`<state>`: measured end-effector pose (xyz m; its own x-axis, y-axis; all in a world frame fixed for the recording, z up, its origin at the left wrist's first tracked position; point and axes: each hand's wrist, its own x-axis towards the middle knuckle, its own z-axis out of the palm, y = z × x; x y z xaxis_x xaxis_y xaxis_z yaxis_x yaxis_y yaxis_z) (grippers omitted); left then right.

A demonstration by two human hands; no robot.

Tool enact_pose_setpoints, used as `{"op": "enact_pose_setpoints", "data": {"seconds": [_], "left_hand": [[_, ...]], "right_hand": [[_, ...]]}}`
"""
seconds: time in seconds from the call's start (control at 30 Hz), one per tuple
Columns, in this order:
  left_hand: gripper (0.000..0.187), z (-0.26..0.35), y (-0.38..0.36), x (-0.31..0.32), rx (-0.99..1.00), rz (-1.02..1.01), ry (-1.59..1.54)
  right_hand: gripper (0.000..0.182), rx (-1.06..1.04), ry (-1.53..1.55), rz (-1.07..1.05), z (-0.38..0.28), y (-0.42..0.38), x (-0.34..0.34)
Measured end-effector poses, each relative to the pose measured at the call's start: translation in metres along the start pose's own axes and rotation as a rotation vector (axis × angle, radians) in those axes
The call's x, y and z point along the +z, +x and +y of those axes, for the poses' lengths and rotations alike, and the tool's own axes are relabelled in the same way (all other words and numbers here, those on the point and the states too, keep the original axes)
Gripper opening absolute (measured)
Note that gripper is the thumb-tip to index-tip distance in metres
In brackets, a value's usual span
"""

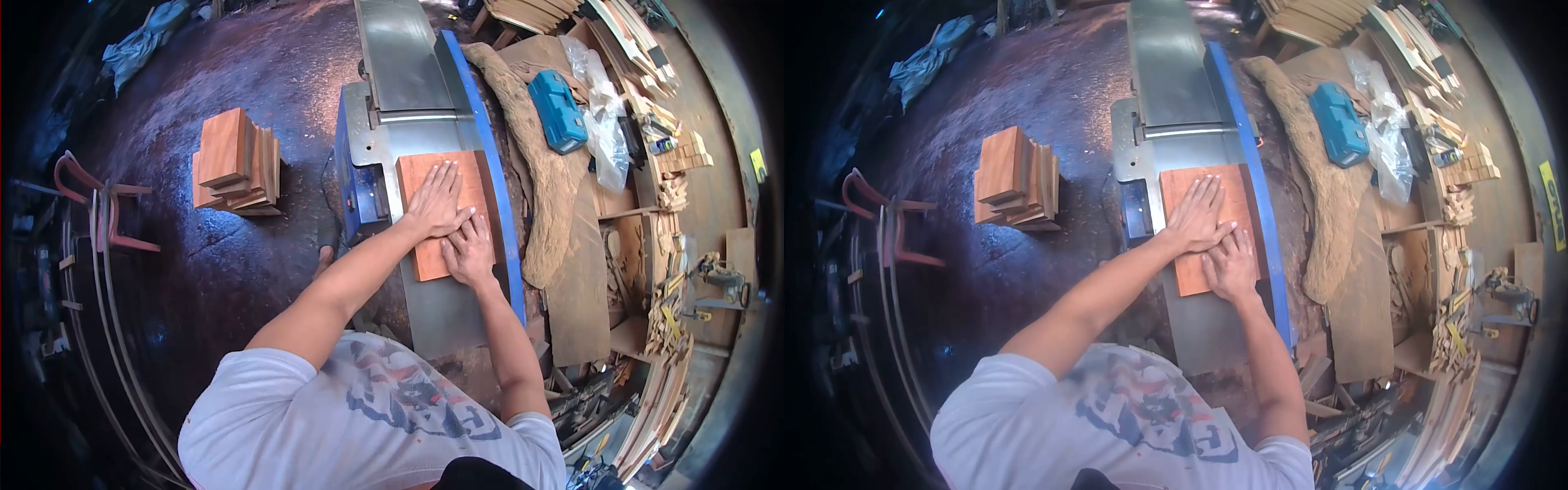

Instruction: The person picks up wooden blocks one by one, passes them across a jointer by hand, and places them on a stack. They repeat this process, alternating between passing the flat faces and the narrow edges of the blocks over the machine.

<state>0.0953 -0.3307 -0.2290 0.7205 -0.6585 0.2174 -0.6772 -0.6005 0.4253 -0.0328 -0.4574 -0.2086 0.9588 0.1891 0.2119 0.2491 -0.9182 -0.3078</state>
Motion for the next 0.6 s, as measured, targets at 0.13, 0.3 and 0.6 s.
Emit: {"op": "enact_pose_setpoints", "data": {"seconds": [0.13,0.3,0.6], "left_hand": [[0.089,-0.028,0.031,-0.005,-0.020,-0.021,0.055],[0.090,-0.057,0.059,-0.015,-0.030,-0.039,0.070],[0.092,-0.077,0.082,-0.021,-0.042,-0.063,0.102]], "right_hand": [[0.031,-0.048,0.008,0.059,0.011,0.041,0.005],[0.032,-0.079,0.010,0.101,0.017,0.086,0.010],[0.033,-0.067,0.034,0.106,0.023,0.117,0.014]]}}
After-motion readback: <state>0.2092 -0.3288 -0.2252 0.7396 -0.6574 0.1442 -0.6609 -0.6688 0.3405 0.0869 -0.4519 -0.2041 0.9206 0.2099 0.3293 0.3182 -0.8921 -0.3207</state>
